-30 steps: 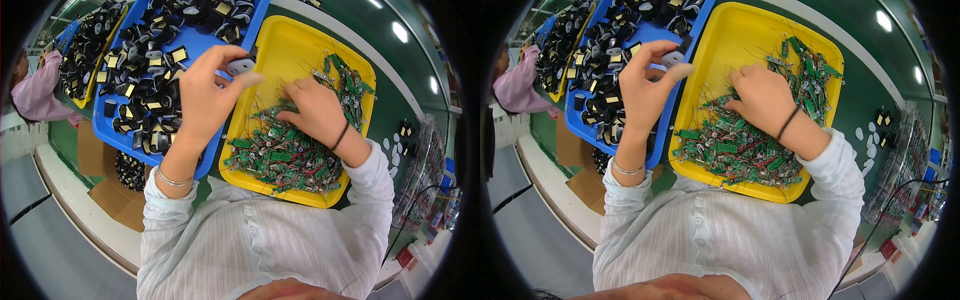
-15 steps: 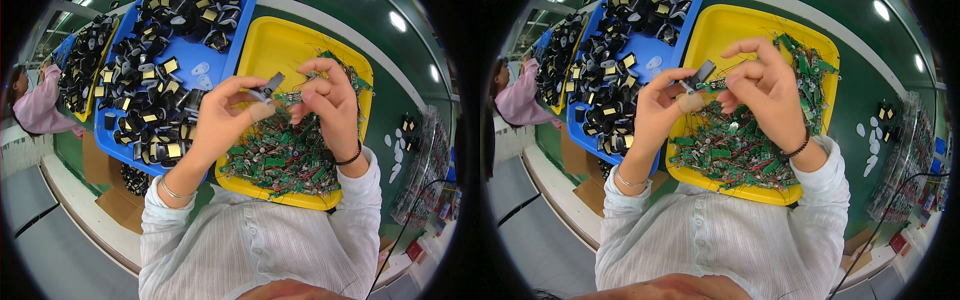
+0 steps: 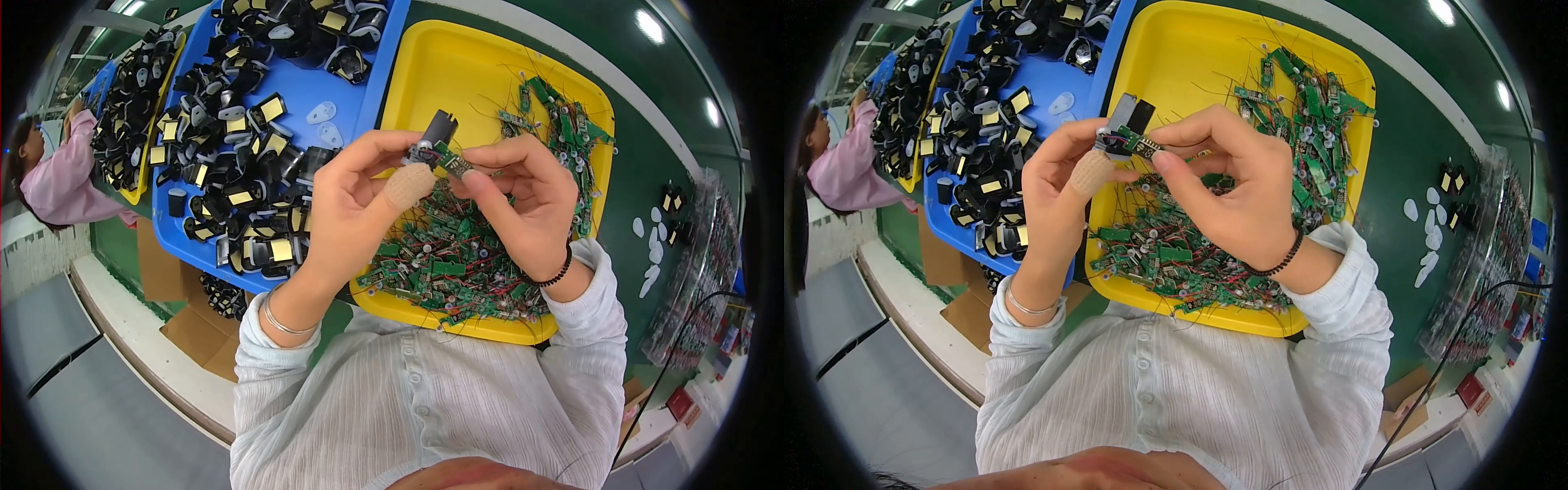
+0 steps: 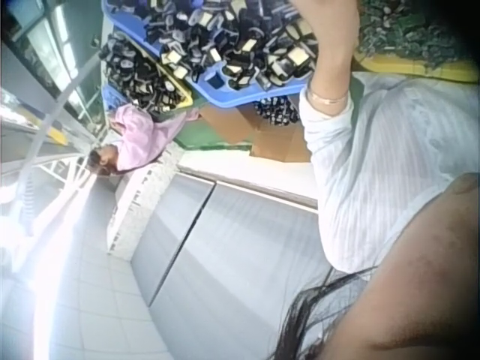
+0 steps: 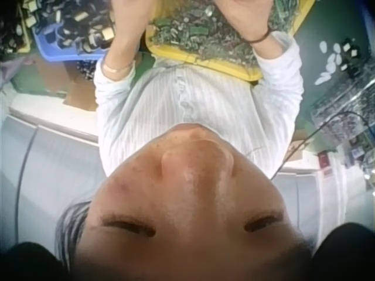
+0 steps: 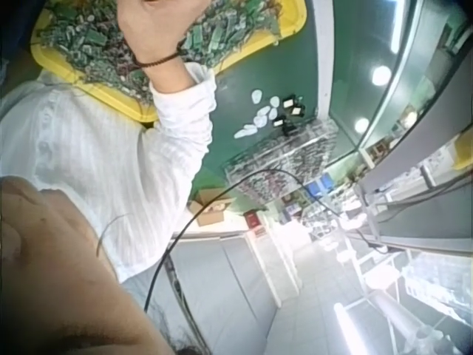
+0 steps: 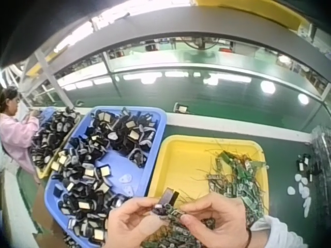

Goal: The person assembles small electronic circuit boards into plastic housings by hand.

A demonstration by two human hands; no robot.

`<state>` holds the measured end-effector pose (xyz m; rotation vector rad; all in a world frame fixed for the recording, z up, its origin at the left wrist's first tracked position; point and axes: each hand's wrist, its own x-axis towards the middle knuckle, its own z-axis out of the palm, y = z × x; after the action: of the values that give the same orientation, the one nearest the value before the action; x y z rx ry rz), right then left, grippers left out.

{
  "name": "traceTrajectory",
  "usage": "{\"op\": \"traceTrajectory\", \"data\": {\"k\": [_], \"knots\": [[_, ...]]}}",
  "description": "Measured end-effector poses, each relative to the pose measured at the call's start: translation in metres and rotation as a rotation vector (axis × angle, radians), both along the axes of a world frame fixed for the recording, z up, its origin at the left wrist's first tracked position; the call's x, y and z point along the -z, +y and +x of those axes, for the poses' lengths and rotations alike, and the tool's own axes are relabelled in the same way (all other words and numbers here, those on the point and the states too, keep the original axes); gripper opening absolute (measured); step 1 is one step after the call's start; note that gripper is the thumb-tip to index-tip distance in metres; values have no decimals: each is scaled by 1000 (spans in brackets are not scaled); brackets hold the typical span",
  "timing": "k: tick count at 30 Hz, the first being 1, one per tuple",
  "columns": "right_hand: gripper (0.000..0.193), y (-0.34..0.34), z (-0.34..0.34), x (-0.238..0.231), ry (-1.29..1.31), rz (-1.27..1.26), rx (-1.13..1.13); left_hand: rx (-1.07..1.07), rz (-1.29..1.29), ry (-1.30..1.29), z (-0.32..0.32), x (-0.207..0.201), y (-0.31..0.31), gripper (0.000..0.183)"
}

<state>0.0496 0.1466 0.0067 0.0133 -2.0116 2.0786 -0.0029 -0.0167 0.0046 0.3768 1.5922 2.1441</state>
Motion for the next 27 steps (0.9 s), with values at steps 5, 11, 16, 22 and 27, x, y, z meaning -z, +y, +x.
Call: {"op": "traceTrajectory", "data": {"k": [5,11,16,22,27], "knots": [[15,1,4,-4,-18,12,-3,-66,-88,191,0,-1,2,31],[14,4,6,-7,-135,-92,-79,-114,-184,330,-3,1,1,29],[13,7,6,-8,-194,-125,-93,-99,-170,307,-3,2,1,29],[13,6,5,-8,-204,-143,-88,-67,-127,314,-4,2,1,27],[12,3,7,-8,-146,-59,-32,-64,-93,292,-3,1,2,25]]}}
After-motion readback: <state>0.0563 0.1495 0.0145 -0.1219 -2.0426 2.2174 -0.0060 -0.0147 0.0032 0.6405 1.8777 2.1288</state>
